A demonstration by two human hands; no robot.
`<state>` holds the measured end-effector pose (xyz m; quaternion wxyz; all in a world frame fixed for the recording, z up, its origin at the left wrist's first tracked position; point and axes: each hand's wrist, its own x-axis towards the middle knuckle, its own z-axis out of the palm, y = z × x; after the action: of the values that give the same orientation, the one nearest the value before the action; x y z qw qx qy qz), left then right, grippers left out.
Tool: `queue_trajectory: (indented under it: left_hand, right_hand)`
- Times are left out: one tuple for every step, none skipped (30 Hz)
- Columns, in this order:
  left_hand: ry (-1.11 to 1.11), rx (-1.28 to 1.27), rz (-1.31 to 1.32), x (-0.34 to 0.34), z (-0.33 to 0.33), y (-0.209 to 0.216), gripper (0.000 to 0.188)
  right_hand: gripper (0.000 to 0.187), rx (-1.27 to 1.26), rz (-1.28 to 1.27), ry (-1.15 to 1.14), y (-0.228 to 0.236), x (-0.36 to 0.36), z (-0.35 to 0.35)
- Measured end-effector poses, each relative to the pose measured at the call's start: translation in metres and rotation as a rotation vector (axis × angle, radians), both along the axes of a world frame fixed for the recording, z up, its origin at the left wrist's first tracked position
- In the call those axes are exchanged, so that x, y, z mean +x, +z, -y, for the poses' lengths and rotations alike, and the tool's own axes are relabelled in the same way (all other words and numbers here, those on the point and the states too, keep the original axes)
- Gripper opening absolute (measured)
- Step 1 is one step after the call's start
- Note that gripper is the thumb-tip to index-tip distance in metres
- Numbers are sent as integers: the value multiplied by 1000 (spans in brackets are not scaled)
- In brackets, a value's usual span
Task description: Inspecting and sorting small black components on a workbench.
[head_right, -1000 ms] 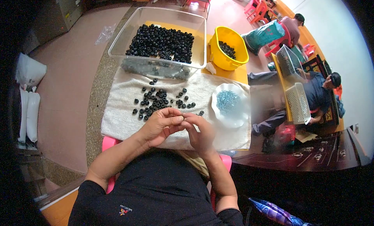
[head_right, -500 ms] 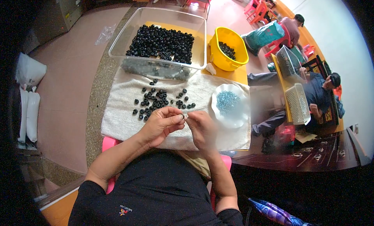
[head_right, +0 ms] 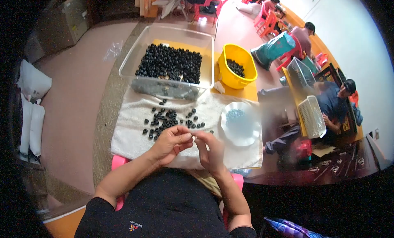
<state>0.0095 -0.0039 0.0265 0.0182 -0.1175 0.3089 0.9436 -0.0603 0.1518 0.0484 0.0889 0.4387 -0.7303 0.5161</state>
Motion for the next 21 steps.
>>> queue_trajectory:
  left_hand:
    - [6, 1, 20, 1, -1, 0, 10]
    - [5, 2, 18, 1, -1, -2, 10]
    - [5, 3, 16, 0, -1, -2, 10]
    - [8, 14, 20, 1, -2, 0, 10]
    - [8, 14, 18, 1, -3, 0, 10]
    - [1, 10, 16, 2, -2, -1, 12]
    - [-9, 8, 14, 2, -3, -1, 13]
    - [-7, 6, 20, 3, -4, 1, 14]
    - [-6, -1, 15, 3, -5, 2, 14]
    - [-3, 1, 14, 2, -5, 1, 13]
    - [-1, 4, 14, 2, -5, 1, 13]
    - [1, 4, 16, 2, -4, 1, 13]
    - [3, 1, 14, 2, -4, 1, 13]
    - [8, 5, 17, 2, -3, 2, 12]
    - [13, 9, 22, 1, -3, 2, 11]
    - [16, 8, 20, 2, -3, 2, 11]
    - [32, 9, 19, 2, -3, 1, 11]
    - [47, 11, 18, 2, -3, 1, 12]
    - [48, 10, 16, 1, -3, 0, 12]
    - [64, 23, 9, 0, -3, -2, 13]
    - [80, 36, 1, 0, -3, -2, 14]
  right_hand:
    - [21, 6, 11, -6, -1, 2, -1]
    - [21, 12, 44, -4, -3, 2, -3]
    - [21, -2, 33, 2, -4, 2, -3]
    - [20, 2, 46, -3, -4, 2, -4]
    - [20, 7, 60, -8, -4, 2, -4]
    - [18, 19, 64, -8, -3, 3, -4]
    - [18, 11, 57, -7, -4, 3, -5]
    - [20, 9, 99, -5, -5, 3, -5]
    - [22, 8, 143, -4, -7, 2, -5]
    - [22, 8, 167, -7, -7, 2, -5]
    - [22, 3, 163, -5, -10, 1, -6]
    - [23, -7, 186, -8, -14, 0, -6]
    - [24, -17, 211, -10, -14, -1, -5]
    - [24, -19, 209, -8, -14, 0, -4]
    - [24, -29, 177, -5, -12, 1, -3]
    - [24, -40, 146, -1, -10, 2, -2]
    - [24, -41, 145, 2, -10, 2, -1]
    - [21, -38, 61, -6, -11, 2, 0]
    - [19, -35, -24, -16, -11, 2, 0]
    - [19, -36, -25, -16, -15, 2, -1]
    - [19, -60, -56, -28, -23, 2, -1]
